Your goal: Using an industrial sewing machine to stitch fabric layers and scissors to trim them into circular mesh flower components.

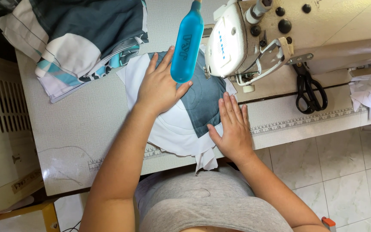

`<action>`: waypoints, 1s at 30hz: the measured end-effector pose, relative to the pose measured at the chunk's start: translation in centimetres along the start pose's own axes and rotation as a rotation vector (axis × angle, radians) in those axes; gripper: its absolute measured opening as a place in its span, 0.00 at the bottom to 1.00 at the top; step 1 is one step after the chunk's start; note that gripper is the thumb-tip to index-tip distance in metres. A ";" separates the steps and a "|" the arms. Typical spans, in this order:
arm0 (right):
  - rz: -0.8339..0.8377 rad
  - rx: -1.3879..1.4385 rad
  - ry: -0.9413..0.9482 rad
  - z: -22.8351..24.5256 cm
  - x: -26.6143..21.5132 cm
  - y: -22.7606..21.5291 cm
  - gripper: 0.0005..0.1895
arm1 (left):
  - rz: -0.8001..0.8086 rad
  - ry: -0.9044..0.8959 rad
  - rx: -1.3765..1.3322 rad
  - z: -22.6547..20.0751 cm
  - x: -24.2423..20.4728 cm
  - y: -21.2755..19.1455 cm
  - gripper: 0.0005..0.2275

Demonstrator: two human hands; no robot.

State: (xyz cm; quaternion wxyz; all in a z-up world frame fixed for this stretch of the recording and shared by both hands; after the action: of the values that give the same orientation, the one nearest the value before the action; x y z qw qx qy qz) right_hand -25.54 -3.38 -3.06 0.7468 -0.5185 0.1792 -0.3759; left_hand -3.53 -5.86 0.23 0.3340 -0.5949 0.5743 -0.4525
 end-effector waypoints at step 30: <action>0.074 -0.043 0.045 0.5 0.6 -0.9 0.37 | -0.160 0.035 0.051 0.4 -0.1 0.6 0.23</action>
State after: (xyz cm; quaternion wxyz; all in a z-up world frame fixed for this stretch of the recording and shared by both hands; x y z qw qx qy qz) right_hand -25.13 -3.62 -1.98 0.7446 -0.5189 0.2230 -0.3558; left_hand -3.38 -5.88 -0.45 0.3018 -0.6220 0.5190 -0.5026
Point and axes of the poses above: each hand's wrist, its own x-axis towards the middle knuckle, its own y-axis out of the palm, z = x × y, the point moved 5 cm from there along x, towards the middle knuckle, and after that the axes turned 6 degrees about x, right-handed, at the moved point
